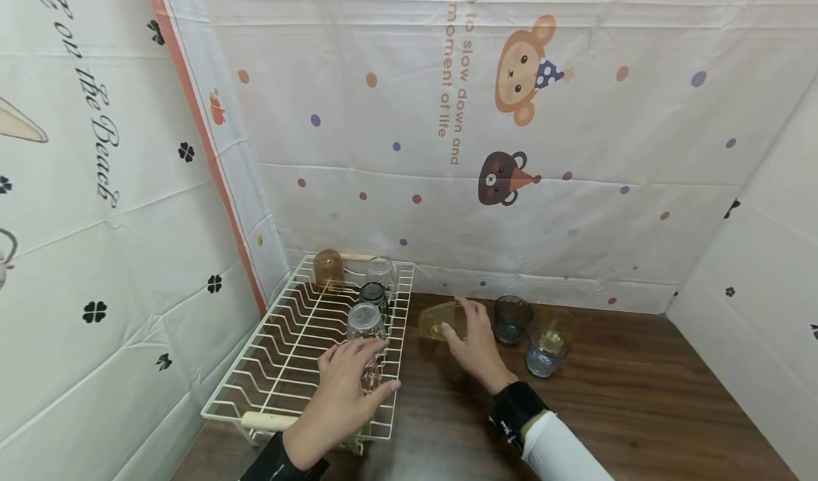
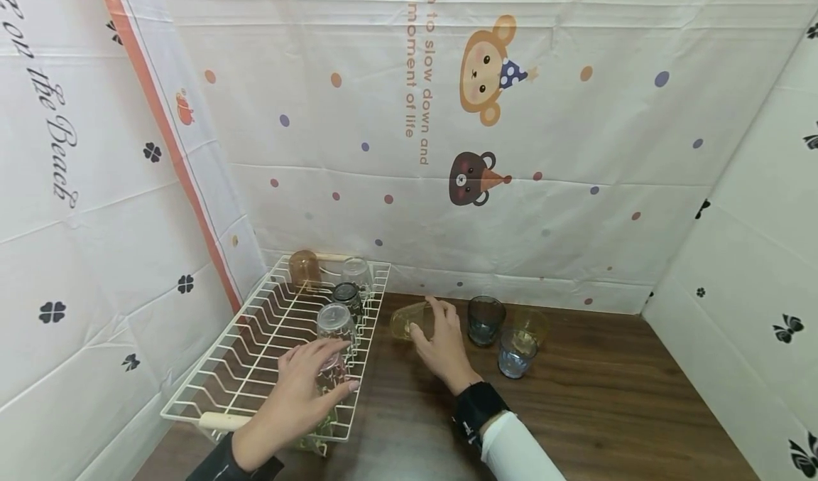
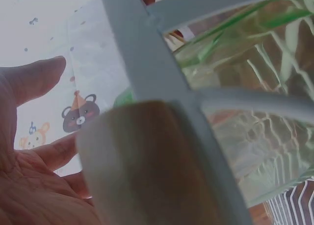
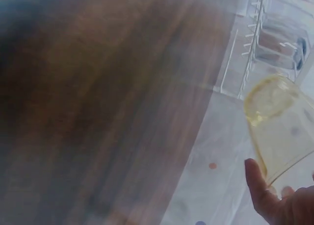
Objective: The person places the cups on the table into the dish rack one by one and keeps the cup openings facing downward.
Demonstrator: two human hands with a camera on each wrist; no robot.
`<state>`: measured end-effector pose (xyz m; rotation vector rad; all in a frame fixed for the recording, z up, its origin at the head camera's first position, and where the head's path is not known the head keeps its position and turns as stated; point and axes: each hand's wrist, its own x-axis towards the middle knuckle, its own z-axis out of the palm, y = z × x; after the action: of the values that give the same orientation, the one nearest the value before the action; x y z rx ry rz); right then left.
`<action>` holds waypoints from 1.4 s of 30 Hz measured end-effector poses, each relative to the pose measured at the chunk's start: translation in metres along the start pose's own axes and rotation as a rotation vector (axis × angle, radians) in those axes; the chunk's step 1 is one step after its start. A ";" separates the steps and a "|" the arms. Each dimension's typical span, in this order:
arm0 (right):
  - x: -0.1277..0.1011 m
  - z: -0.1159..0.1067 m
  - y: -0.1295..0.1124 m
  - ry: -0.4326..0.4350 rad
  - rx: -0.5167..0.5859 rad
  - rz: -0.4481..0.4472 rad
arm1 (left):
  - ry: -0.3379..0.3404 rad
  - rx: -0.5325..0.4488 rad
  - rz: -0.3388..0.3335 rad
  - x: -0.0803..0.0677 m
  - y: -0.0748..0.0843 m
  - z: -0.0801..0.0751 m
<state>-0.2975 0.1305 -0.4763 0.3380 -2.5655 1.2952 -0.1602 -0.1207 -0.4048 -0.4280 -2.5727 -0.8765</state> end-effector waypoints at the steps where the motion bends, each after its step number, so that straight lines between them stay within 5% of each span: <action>1: -0.003 -0.002 0.000 0.006 0.031 -0.002 | 0.004 -0.001 -0.001 -0.001 0.000 0.000; 15: -0.035 -0.027 -0.016 0.021 0.583 0.027 | -0.027 -0.019 -0.001 -0.007 0.004 0.003; 21: -0.047 -0.031 -0.029 -0.107 1.011 0.045 | -0.019 -0.028 -0.001 -0.006 0.006 0.004; 27: -0.056 -0.033 -0.036 -0.214 1.243 0.096 | 0.006 -0.020 0.019 -0.005 0.008 0.006; 34: -0.064 -0.036 -0.040 -0.267 1.349 0.181 | 0.034 -0.031 0.033 -0.007 0.009 0.007; 42: -0.070 -0.033 -0.041 -0.306 1.399 0.182 | 0.019 -0.105 0.011 -0.009 0.013 0.006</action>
<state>-0.2152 0.1399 -0.4490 0.5368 -1.3941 3.0824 -0.1486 -0.1088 -0.4068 -0.4611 -2.5120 -1.0103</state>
